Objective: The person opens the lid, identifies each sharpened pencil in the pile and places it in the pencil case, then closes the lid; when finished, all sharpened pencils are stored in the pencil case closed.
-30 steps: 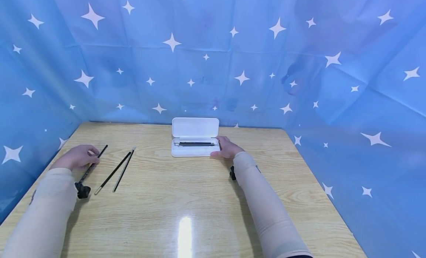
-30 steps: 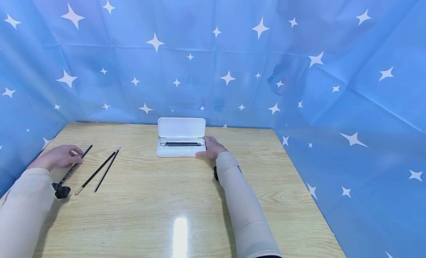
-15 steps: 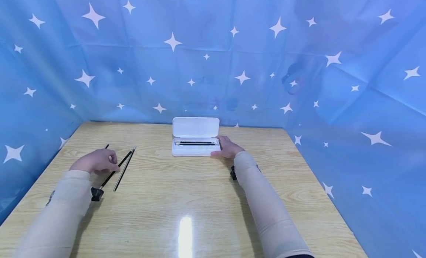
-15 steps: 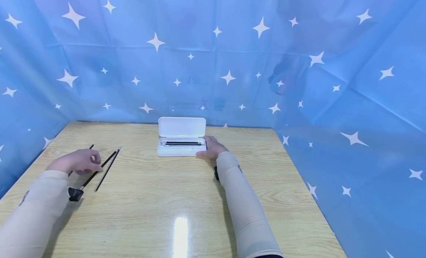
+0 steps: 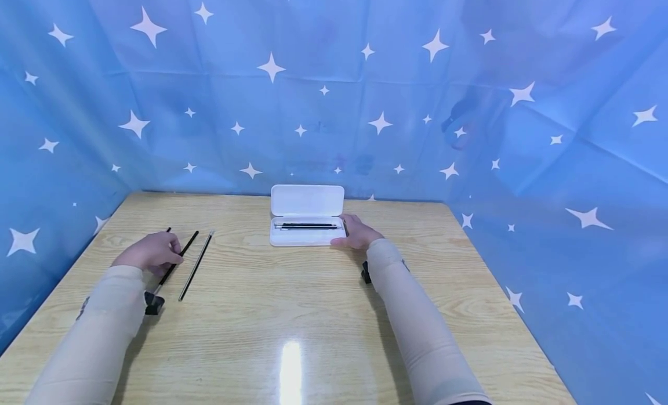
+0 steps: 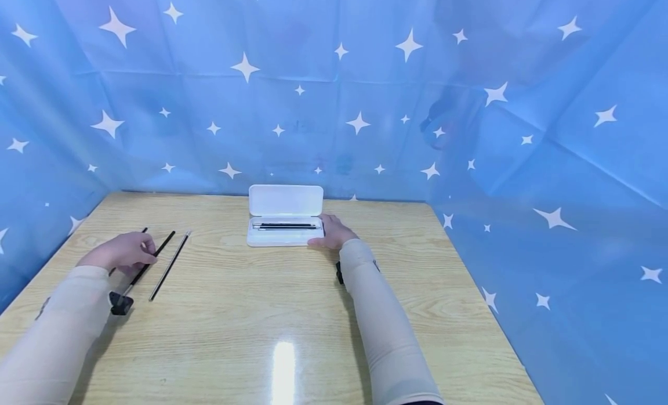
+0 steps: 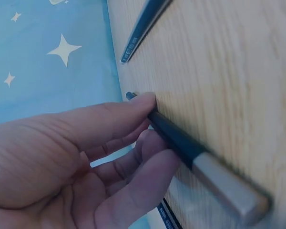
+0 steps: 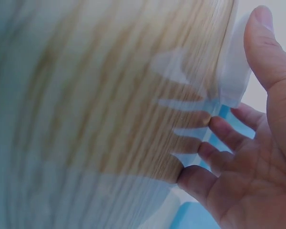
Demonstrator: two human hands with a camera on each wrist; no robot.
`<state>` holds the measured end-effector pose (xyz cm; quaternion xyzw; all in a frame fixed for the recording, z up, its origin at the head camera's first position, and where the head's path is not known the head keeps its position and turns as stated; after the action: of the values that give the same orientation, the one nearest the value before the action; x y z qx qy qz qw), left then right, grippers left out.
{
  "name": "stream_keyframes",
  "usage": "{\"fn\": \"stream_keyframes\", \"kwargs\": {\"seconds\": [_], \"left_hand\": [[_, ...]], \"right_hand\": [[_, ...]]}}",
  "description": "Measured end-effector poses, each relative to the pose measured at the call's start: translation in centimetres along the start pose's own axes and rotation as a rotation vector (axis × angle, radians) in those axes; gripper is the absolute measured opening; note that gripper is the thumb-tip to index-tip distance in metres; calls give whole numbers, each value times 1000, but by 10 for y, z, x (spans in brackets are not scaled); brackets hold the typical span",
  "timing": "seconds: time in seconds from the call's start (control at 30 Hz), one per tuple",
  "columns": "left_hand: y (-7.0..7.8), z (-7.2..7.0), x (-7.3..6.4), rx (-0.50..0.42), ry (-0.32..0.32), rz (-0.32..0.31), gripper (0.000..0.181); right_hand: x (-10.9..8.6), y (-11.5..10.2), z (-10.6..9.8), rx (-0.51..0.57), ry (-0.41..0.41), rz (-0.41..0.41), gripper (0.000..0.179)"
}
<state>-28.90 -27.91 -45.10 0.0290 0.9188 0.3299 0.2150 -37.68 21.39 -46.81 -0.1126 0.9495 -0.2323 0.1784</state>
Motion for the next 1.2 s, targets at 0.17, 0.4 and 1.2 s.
{"fn": "stream_keyframes", "kwargs": {"seconds": [0.17,0.4,1.2], "left_hand": [[-2,-2,1,-26,15,-29,19],[1,0,-1,13,0,-15,23],[119,-4,75,180,237,324,52]], "right_hand": [[1,1,1,-3,4,-4,95],[5,4,3,-18,2,27,96],[3,1,0,-16,4,-12,90]]}}
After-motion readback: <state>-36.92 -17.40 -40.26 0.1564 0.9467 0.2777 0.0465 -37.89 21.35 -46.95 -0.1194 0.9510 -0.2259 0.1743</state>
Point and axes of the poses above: each hand's wrist, its own x-axis towards the middle knuckle, its own z-axis out of the palm, y = z × x, the point moved 1 cm from there along x, towards the middle knuckle, and after that the axes turned 1 degree about -x, right-handed, at the moved point
